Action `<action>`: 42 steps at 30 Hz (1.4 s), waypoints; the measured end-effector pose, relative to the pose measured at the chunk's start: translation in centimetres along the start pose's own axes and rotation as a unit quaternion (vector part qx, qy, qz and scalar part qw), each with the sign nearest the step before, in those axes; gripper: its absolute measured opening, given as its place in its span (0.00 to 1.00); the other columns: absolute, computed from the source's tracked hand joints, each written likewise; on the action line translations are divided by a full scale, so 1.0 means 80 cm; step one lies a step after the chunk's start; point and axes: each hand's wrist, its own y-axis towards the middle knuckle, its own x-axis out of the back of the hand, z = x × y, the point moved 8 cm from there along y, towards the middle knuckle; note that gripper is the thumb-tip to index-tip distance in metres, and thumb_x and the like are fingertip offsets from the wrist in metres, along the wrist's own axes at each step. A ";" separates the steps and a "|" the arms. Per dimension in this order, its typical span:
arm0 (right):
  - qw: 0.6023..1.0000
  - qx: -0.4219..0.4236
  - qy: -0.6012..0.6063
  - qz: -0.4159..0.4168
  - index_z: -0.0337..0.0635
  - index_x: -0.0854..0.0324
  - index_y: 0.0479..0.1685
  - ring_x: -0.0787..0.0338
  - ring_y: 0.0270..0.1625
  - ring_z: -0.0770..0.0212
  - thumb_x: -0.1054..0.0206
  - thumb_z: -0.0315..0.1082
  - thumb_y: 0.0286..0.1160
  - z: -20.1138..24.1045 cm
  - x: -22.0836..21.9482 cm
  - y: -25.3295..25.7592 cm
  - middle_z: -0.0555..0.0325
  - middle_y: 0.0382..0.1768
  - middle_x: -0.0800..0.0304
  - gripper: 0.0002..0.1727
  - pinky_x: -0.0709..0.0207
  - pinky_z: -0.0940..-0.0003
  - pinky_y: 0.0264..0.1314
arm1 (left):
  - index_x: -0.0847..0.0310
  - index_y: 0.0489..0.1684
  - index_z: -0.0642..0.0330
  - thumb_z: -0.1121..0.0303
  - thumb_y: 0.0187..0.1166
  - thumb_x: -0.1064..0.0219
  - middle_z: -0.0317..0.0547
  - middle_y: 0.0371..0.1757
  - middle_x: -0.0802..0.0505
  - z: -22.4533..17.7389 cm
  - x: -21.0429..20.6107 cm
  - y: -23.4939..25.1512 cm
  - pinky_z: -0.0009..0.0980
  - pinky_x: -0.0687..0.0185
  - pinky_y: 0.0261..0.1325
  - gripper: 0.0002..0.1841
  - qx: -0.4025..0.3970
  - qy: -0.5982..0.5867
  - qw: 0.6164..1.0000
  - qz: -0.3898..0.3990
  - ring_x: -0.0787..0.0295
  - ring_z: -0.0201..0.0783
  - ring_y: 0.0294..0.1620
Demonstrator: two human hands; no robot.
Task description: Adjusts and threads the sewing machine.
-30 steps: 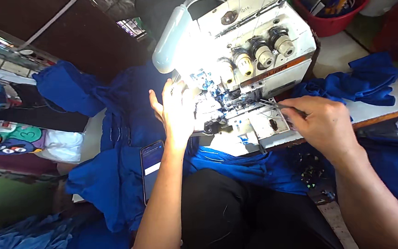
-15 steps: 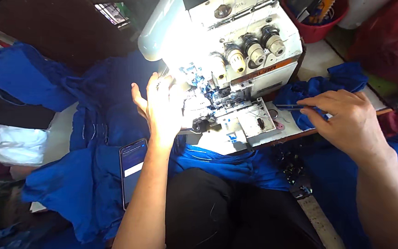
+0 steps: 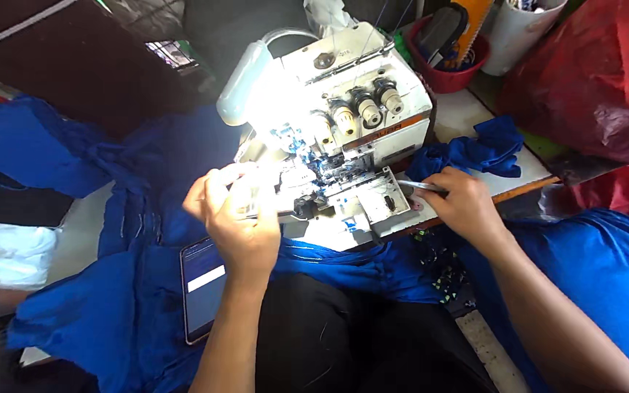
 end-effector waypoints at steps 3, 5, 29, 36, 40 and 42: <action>0.923 -0.088 0.373 0.041 0.47 0.08 0.29 0.18 0.27 0.77 0.25 0.29 0.67 0.001 0.008 -0.007 0.68 0.27 0.10 0.03 0.22 0.81 0.32 | 0.09 0.50 0.54 0.66 0.80 0.36 0.38 0.59 0.09 -0.040 0.001 -0.005 0.44 0.48 0.80 0.11 -0.009 -0.107 0.993 0.046 0.29 0.41 0.75; 0.782 -0.139 0.601 0.085 0.49 0.06 0.28 0.21 0.23 0.79 0.30 0.28 0.70 0.017 -0.006 -0.018 0.68 0.23 0.11 0.08 0.24 0.82 0.29 | 0.08 0.50 0.46 0.63 0.79 0.33 0.32 0.59 0.10 -0.065 -0.007 -0.011 0.45 0.48 0.79 0.09 -0.019 -0.180 0.980 0.083 0.29 0.35 0.74; 0.512 -0.286 0.809 0.037 0.39 0.15 0.35 0.13 0.27 0.65 0.41 0.24 0.82 0.122 -0.081 -0.039 0.53 0.29 0.11 0.10 0.14 0.70 0.35 | 0.07 0.49 0.45 0.52 0.74 0.28 0.28 0.55 0.09 -0.089 -0.058 -0.046 0.46 0.41 0.76 0.13 0.084 -0.285 0.935 0.194 0.21 0.28 0.65; 0.495 -0.256 0.827 0.069 0.41 0.14 0.36 0.12 0.29 0.65 0.32 0.28 0.78 0.132 -0.089 -0.040 0.50 0.35 0.09 0.04 0.16 0.72 0.33 | 0.05 0.35 0.43 0.58 0.74 0.27 0.29 0.54 0.09 -0.086 -0.056 -0.045 0.45 0.39 0.75 0.05 0.081 -0.306 0.930 0.185 0.20 0.27 0.64; 0.489 -0.257 0.830 0.079 0.44 0.13 0.36 0.14 0.28 0.66 0.30 0.32 0.78 0.130 -0.091 -0.041 0.56 0.28 0.13 0.04 0.16 0.72 0.35 | 0.08 0.33 0.45 0.60 0.77 0.31 0.29 0.52 0.08 -0.085 -0.055 -0.044 0.45 0.40 0.76 0.07 0.086 -0.313 0.924 0.200 0.20 0.26 0.65; 0.485 -0.246 0.835 0.081 0.45 0.14 0.36 0.14 0.28 0.66 0.30 0.33 0.78 0.126 -0.089 -0.040 0.57 0.28 0.13 0.04 0.17 0.71 0.35 | 0.09 0.33 0.48 0.62 0.77 0.34 0.30 0.52 0.09 -0.082 -0.056 -0.044 0.41 0.38 0.74 0.08 0.108 -0.332 0.911 0.220 0.20 0.25 0.64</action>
